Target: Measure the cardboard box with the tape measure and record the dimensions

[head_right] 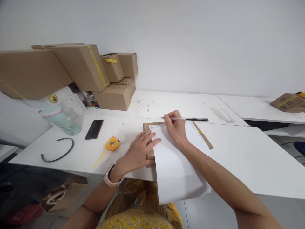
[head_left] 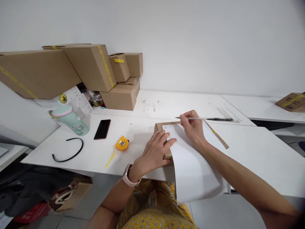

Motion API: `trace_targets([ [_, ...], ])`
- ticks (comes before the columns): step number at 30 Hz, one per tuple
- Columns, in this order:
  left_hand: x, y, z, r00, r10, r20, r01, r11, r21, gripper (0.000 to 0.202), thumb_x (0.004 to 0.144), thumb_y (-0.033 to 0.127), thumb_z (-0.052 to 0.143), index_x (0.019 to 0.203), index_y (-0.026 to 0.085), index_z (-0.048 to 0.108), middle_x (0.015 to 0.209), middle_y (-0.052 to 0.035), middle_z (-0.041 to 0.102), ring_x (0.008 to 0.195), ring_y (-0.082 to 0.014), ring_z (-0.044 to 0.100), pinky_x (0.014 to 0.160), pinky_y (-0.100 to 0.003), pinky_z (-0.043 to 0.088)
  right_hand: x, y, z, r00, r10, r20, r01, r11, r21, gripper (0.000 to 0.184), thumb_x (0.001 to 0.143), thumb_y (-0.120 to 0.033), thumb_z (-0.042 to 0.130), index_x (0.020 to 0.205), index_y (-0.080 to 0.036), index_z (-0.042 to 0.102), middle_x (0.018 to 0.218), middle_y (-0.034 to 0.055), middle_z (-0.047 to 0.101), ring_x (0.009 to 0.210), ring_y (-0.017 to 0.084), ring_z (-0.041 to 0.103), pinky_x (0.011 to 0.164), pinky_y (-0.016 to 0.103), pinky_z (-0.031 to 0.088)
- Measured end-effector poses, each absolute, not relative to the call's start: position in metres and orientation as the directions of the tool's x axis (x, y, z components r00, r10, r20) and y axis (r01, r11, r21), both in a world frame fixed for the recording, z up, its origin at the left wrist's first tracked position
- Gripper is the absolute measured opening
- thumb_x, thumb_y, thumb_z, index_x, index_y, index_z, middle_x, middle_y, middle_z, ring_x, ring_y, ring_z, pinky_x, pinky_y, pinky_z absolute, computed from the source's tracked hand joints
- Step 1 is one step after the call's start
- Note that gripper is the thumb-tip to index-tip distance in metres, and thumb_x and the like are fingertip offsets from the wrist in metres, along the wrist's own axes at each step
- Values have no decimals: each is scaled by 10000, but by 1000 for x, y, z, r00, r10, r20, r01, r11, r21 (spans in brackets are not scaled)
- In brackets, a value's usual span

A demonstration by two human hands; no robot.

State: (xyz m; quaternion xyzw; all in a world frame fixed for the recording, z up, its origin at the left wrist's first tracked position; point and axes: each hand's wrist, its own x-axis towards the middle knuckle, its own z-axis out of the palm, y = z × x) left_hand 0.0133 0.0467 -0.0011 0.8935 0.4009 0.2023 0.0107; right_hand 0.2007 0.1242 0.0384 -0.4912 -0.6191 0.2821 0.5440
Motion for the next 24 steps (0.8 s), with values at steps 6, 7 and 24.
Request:
trace_targets([
  [6,7,44,-2,597,733,327,699,-675,236,780,757,247,790,1450,239,435,1528,-154,457,1480,-349,353,1192,-560,344,289,86,33,446,675,587,519,339,-784,252,956,-447,511,1027,-246,646,799,42,691,781,226,680,755,413,526],
  [7,7,44,-2,593,736,326,701,-671,242,790,751,235,791,1454,242,431,1535,-152,449,1486,-349,344,1192,-559,344,305,78,26,499,650,572,548,275,-790,233,943,-440,527,1006,-255,653,774,46,689,777,244,685,757,438,528],
  [24,13,41,1,556,770,313,716,-635,292,711,753,157,733,1417,196,482,1517,-160,460,1492,-343,331,1198,-557,337,207,109,58,-176,983,47,189,81,-979,269,800,-446,706,728,-212,594,720,-1,556,692,140,484,632,294,414],
])
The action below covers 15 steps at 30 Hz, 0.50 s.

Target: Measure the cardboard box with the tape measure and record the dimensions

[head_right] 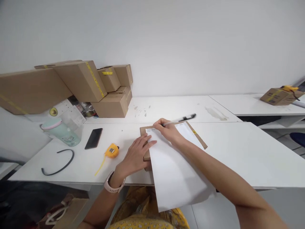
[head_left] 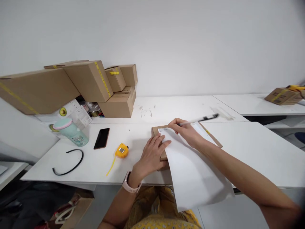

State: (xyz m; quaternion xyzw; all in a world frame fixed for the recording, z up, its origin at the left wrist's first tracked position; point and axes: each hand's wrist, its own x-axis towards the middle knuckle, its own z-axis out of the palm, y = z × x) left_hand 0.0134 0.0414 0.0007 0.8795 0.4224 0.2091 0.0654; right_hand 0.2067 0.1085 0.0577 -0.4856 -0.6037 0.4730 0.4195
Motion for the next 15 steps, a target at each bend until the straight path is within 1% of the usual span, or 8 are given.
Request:
trace_targets([
  [2,13,42,0,548,771,324,713,-633,301,715,750,168,742,1418,198,489,1516,-152,464,1497,-340,322,1200,-545,336,191,122,47,-171,985,27,165,56,-985,234,762,-402,717,771,-216,576,689,-25,540,647,128,465,605,285,392],
  [5,12,44,-4,546,762,348,701,-643,309,725,747,182,743,1422,225,484,1520,-135,465,1504,-342,309,1193,-556,342,184,135,33,-142,989,42,149,64,-987,269,710,-379,752,805,-221,556,628,-44,552,616,133,489,609,292,398],
  [7,11,45,-5,553,754,354,690,-653,312,723,748,186,738,1421,238,480,1526,-131,462,1508,-345,303,1186,-569,346,186,139,27,-116,991,64,133,79,-988,302,712,-411,758,777,-225,530,587,-49,549,588,132,485,599,294,391],
  [10,10,46,-7,560,752,347,686,-656,316,729,752,200,741,1429,232,473,1529,-137,460,1510,-347,300,1182,-570,348,189,142,23,-44,994,103,118,107,-987,334,720,-436,752,710,-224,495,565,-60,504,553,112,427,558,280,346],
  [13,10,46,-7,556,754,348,686,-653,319,738,756,216,749,1438,226,467,1538,-141,451,1506,-350,305,1182,-573,343,189,143,23,6,991,131,120,130,-984,303,714,-375,744,681,-219,486,573,-70,456,551,98,391,539,266,312],
  [15,10,46,-7,555,752,356,680,-657,325,733,761,218,744,1437,235,463,1542,-140,448,1505,-353,308,1177,-582,342,189,143,23,-6,993,117,119,116,-986,268,707,-347,745,707,-219,509,575,-71,463,541,96,391,530,264,310],
])
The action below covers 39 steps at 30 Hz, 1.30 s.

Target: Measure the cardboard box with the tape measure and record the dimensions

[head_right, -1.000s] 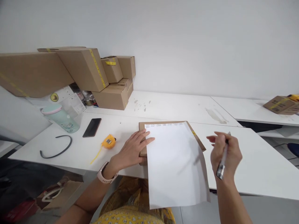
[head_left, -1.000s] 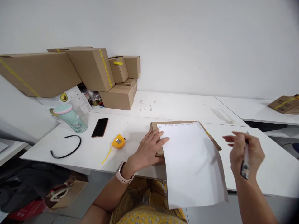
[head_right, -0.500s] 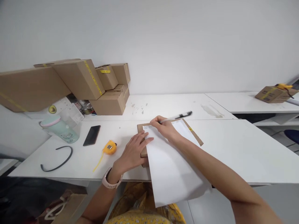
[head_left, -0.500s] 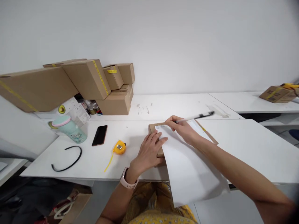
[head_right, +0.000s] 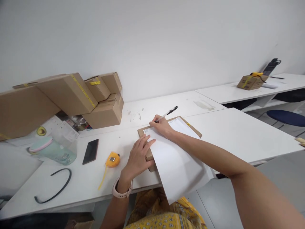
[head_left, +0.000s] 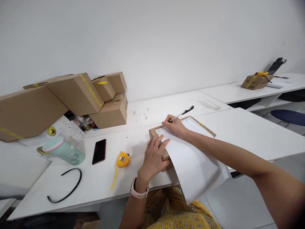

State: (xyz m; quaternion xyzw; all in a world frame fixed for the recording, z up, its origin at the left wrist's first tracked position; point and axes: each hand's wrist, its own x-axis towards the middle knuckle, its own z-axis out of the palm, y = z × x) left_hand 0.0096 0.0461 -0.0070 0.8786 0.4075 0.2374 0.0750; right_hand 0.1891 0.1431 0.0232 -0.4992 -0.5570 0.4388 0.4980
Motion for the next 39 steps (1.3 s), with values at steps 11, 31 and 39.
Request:
trace_targets([
  [11,10,45,-8,543,750,379,673,-658,339,715,742,199,727,1415,239,489,1521,-137,471,1493,-353,332,1166,-582,360,189,139,22,-133,976,174,229,201,-953,243,792,-375,673,732,-225,492,547,-78,439,531,108,392,544,273,298],
  [31,10,45,-5,551,755,356,679,-653,334,703,735,182,722,1406,201,516,1510,-149,485,1495,-353,326,1184,-547,349,185,136,24,-215,954,211,368,279,-887,173,799,-309,602,731,-226,466,569,-74,439,570,116,401,559,275,305],
  [39,10,45,-7,542,764,349,686,-643,342,706,737,190,737,1409,209,521,1511,-140,486,1499,-347,321,1202,-530,329,185,136,22,-220,953,208,380,280,-882,162,794,-297,599,734,-227,465,562,-75,433,564,113,389,548,269,299],
])
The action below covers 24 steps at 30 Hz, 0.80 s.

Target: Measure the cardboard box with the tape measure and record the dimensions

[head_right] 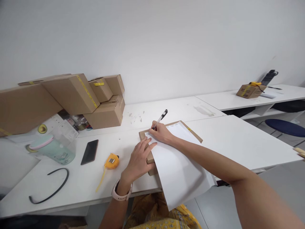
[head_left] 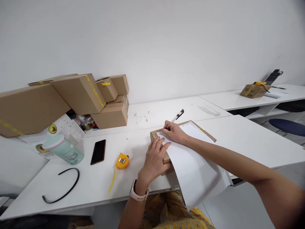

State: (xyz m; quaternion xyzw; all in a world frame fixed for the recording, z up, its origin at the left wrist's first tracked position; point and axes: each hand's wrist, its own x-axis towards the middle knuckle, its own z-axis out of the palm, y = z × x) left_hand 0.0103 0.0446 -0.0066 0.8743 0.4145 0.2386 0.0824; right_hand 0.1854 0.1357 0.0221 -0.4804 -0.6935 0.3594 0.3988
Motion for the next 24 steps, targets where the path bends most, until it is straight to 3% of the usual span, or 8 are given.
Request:
trace_targets([
  [24,10,45,-7,547,765,340,690,-642,335,692,756,203,737,1410,208,512,1511,-141,487,1502,-343,314,1200,-532,330,185,137,22,-211,953,219,396,288,-872,154,778,-292,591,728,-228,461,562,-70,448,569,119,401,552,269,308],
])
